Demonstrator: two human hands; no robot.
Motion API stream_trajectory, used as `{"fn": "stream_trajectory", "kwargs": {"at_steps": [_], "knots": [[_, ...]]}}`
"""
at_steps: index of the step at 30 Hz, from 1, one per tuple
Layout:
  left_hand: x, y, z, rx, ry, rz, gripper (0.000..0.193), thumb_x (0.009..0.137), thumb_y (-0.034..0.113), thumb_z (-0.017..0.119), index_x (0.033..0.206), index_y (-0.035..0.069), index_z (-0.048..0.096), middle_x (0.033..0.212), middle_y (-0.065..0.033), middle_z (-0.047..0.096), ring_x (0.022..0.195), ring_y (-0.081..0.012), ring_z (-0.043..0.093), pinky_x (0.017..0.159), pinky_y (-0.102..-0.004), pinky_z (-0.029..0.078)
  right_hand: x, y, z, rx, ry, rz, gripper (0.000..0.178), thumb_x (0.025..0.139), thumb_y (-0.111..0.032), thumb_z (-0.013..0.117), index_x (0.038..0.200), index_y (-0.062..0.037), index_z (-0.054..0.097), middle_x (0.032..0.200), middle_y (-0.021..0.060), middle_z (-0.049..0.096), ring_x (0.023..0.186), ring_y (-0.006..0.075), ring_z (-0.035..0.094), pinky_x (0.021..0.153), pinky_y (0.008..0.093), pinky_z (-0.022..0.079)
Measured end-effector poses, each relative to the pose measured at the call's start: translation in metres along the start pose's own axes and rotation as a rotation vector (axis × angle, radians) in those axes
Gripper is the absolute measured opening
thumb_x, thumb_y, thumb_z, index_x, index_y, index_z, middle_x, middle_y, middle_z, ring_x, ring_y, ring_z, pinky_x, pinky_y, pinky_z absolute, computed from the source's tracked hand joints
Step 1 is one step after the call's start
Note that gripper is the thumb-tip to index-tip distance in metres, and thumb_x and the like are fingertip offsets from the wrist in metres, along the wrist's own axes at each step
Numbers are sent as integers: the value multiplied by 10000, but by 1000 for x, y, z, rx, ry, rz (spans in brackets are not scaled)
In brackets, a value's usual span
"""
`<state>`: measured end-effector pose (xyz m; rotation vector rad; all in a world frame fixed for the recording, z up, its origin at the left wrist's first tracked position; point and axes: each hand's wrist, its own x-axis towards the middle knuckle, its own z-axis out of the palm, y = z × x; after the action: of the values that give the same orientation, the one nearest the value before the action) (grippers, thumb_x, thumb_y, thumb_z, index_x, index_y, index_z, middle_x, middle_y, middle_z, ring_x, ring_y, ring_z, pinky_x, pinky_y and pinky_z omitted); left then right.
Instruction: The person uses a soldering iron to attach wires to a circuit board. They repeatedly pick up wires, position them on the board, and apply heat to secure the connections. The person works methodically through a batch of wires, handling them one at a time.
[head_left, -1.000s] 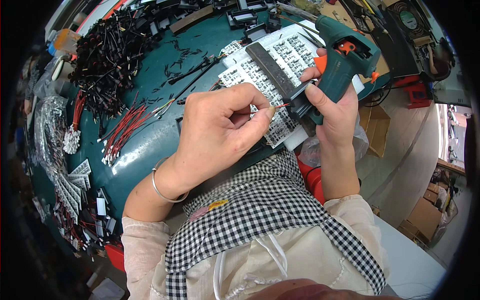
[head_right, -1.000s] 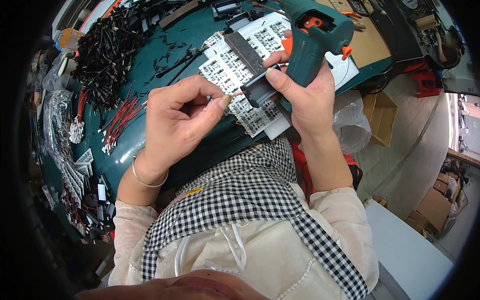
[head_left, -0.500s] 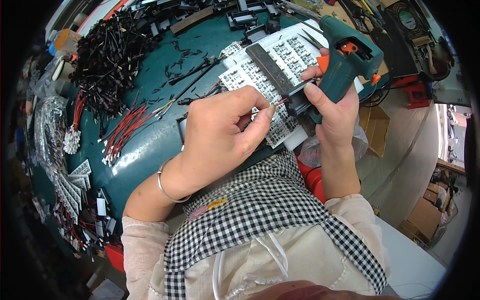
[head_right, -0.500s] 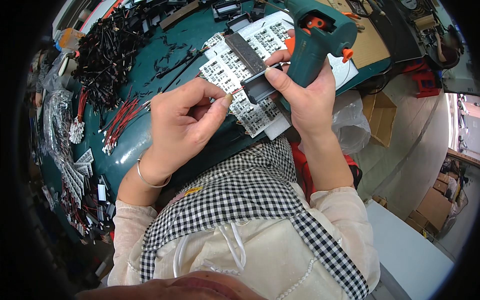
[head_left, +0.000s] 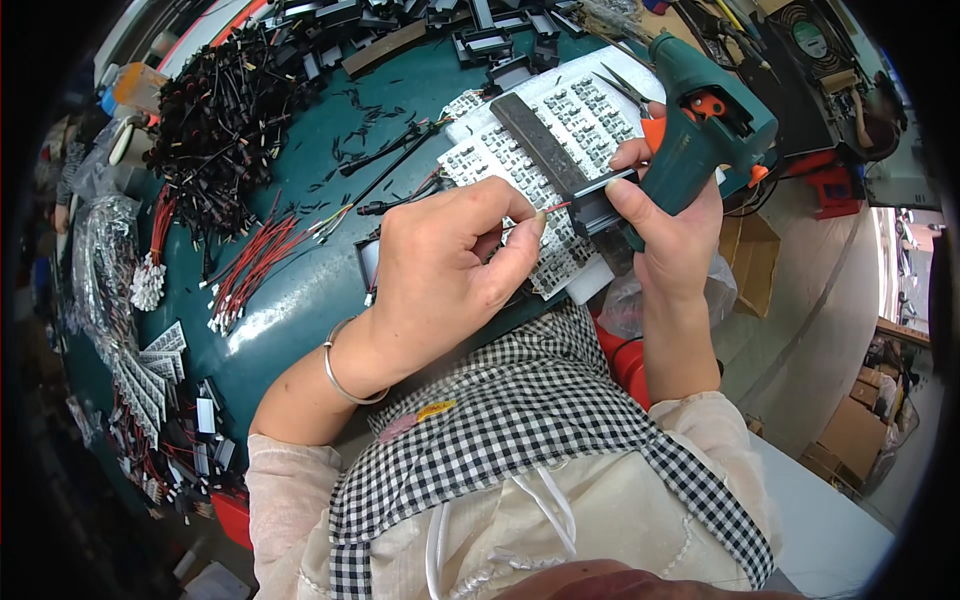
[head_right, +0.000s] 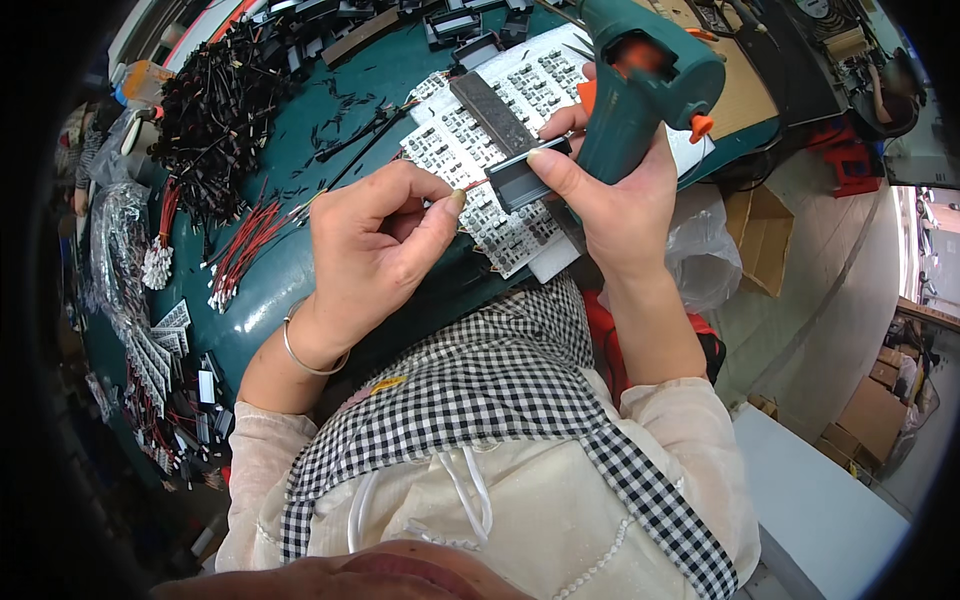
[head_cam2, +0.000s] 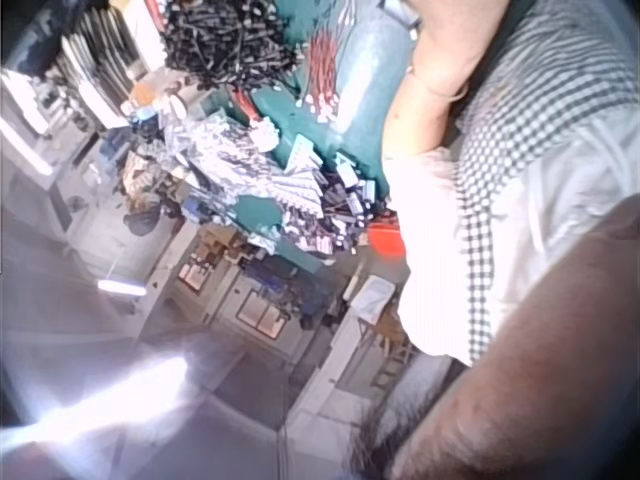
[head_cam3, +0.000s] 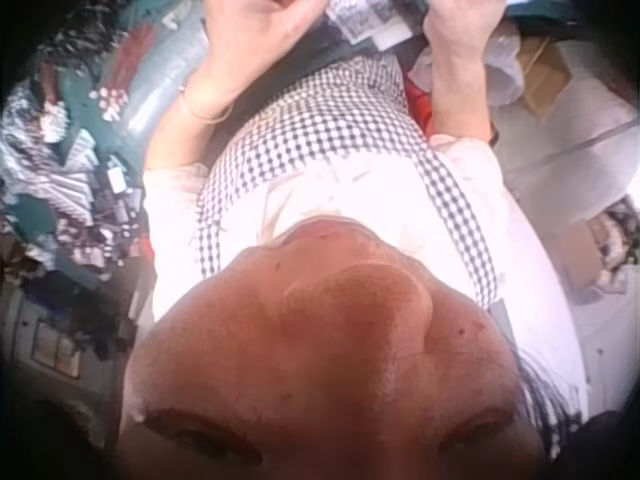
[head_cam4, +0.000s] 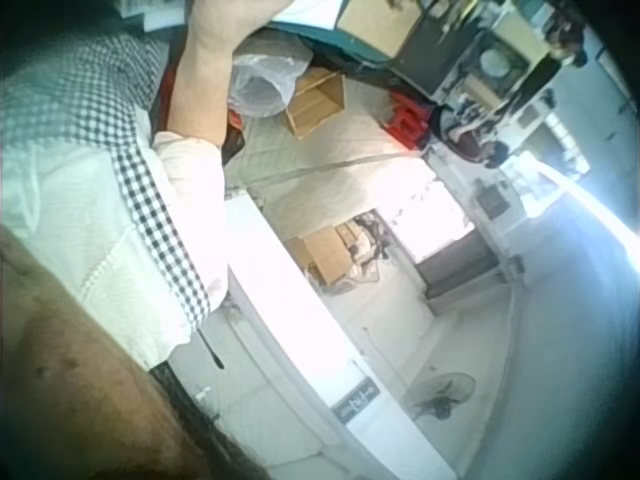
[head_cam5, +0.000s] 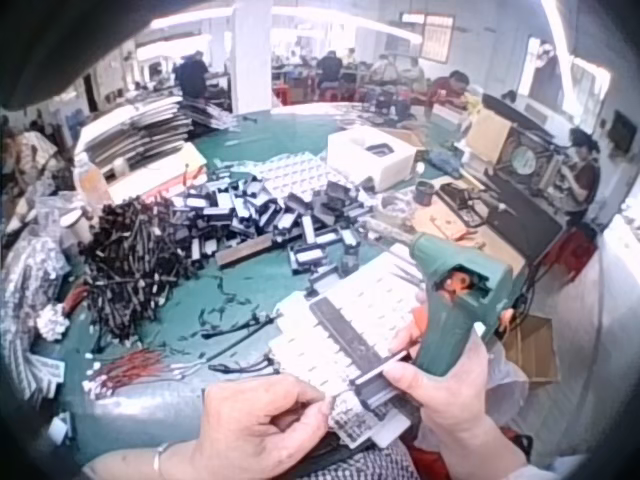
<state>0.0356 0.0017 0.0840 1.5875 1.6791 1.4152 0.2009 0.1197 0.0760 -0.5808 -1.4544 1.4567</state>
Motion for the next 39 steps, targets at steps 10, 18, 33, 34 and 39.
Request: {"fn": "stream_trajectory", "kwargs": {"at_steps": [10, 18, 33, 34, 39], "knots": [[4, -4, 6, 86, 36, 246, 74, 776, 19, 691, 829, 18, 640, 659, -73, 605, 520, -143, 575, 471, -266, 438, -2, -3, -1, 17, 30, 69, 674, 714, 51, 757, 1304, 24, 433, 911, 103, 631, 724, 99, 606, 600, 208, 509], [1, -4, 7, -53, -98, 21, 24, 848, 9, 632, 851, -12, 621, 668, -22, 598, 550, -30, 498, 486, -190, 378, -3, -2, -4, -5, -32, 97, 668, 691, 57, 763, 1287, 21, 464, 873, 82, 638, 766, 113, 619, 663, 222, 510], [2, 2, 2, 40, -154, -24, 47, 816, 24, 642, 794, -1, 608, 630, 1, 576, 509, -17, 442, 458, -191, 342, -6, -2, -8, -31, -44, 78, 647, 681, 53, 773, 1268, 50, 499, 862, 81, 644, 753, 106, 629, 665, 219, 511], [2, 3, 2, 32, -149, -34, 44, 804, 36, 645, 788, 14, 611, 606, -20, 561, 491, -65, 467, 454, -225, 363, -6, -2, -9, -34, -51, 73, 643, 680, 49, 775, 1262, 55, 502, 862, 81, 644, 751, 108, 630, 667, 220, 511], [3, 4, -3, 13, -179, -46, 56, 824, 29, 645, 799, -2, 606, 639, 1, 584, 525, -22, 459, 468, -189, 354, -7, -7, -10, -85, -66, 157, 706, 637, 42, 787, 1276, 44, 487, 939, 84, 620, 842, 130, 600, 746, 238, 483]]}}
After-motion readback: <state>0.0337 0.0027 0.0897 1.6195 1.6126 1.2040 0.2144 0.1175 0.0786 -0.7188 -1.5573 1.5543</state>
